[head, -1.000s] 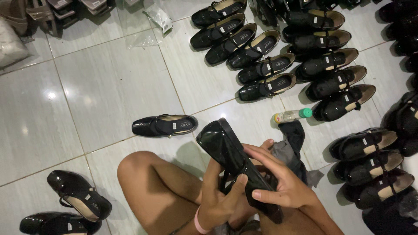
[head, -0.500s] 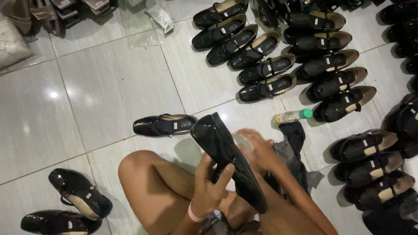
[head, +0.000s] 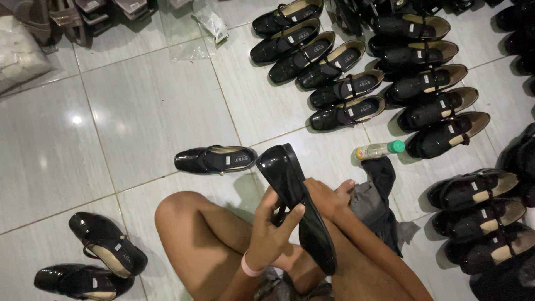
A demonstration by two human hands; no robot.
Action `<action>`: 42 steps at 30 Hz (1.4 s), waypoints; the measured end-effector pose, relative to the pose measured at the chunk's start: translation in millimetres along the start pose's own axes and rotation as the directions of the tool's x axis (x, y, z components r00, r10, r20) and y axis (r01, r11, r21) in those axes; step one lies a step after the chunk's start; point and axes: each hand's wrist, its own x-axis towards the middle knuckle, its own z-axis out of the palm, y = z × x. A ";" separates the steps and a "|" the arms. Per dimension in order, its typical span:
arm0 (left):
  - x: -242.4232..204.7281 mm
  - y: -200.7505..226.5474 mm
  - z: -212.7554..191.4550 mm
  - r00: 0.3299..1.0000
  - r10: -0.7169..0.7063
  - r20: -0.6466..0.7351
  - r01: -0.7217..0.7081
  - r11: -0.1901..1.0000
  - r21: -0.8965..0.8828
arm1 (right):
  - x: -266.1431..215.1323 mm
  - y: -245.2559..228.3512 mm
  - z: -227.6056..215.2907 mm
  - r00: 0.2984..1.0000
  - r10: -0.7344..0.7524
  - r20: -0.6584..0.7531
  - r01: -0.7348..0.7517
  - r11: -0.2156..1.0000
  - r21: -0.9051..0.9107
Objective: The person sits on the floor and polishes black high-heeled shoes using a cloth and a liquid from a bottle. They wipe the exterior surfaces, apply liquid, and use a lighter to heat the shoe surface, then continue wiping. The person handles multiple shoes one at a time, placing finished pairs aside.
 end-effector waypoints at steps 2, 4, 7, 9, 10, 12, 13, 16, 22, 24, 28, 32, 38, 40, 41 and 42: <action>0.9 2.9 0.1 0.997 0.080 0.008 -0.080 0.994 0.072 | -2.5 0.7 0.2 0.995 0.104 -0.001 -0.101 0.974 0.204; 2.3 6.8 -0.7 0.988 0.151 0.036 -0.155 0.973 0.173 | -7.0 -4.2 -11.1 0.955 0.294 0.042 -0.276 0.824 0.496; 3.3 9.8 0.0 0.994 0.110 -0.010 -0.105 0.968 0.226 | -18.7 -24.5 -43.2 0.900 0.423 0.103 -0.358 0.584 0.729; 4.3 10.9 -0.3 0.986 0.167 0.008 -0.162 0.946 0.282 | -26.1 -43.2 -70.6 0.916 0.391 0.088 -0.291 0.501 0.815; 5.3 10.6 0.2 0.980 0.196 0.019 -0.192 0.932 0.307 | -30.8 -53.2 -84.4 0.909 0.398 0.124 -0.314 0.459 0.831; 6.4 9.4 0.6 0.977 0.211 0.024 -0.206 0.918 0.340 | -37.7 -72.2 -107.2 0.893 0.404 0.198 -0.358 0.373 0.856; 6.5 8.5 0.7 0.976 0.218 0.026 -0.213 0.910 0.356 | -40.4 -79.7 -116.6 0.909 0.366 0.201 -0.332 0.340 0.880; 6.3 5.9 0.3 0.923 0.377 0.081 -0.366 0.790 0.492 | -47.2 -95.6 -133.8 0.934 0.276 0.226 -0.287 0.207 0.935; 7.0 1.8 1.4 0.903 0.421 0.083 -0.399 0.752 0.525 | -54.0 -109.1 -139.6 0.943 0.204 0.263 -0.288 0.108 0.951; 6.5 0.1 1.5 0.902 0.420 0.101 -0.408 0.752 0.517 | -53.7 -114.1 -137.9 0.904 0.297 0.306 -0.368 0.182 0.912; 6.8 -3.0 2.4 0.891 0.427 0.156 -0.437 0.712 0.550 | -47.1 -123.4 -138.5 0.880 0.362 0.308 -0.423 0.300 0.855; 5.6 -2.5 3.9 0.902 0.385 0.198 -0.424 0.697 0.578 | -40.6 -128.7 -140.3 0.883 0.342 0.322 -0.451 0.424 0.786; 12.4 3.5 4.3 0.829 0.482 0.283 -0.539 0.558 0.631 | -37.3 -124.0 -139.6 0.779 0.391 0.490 -0.627 0.449 0.637; 15.3 4.3 4.0 0.811 0.508 0.290 -0.563 0.545 0.622 | -39.4 -120.7 -137.4 0.760 0.416 0.500 -0.650 0.455 0.609; 16.6 4.3 3.0 0.813 0.499 0.298 -0.561 0.536 0.631 | -40.6 -119.3 -136.1 0.757 0.433 0.489 -0.651 0.439 0.619; 17.4 3.9 2.0 0.816 0.490 0.306 -0.558 0.529 0.640 | -42.0 -118.3 -135.0 0.753 0.451 0.478 -0.653 0.423 0.628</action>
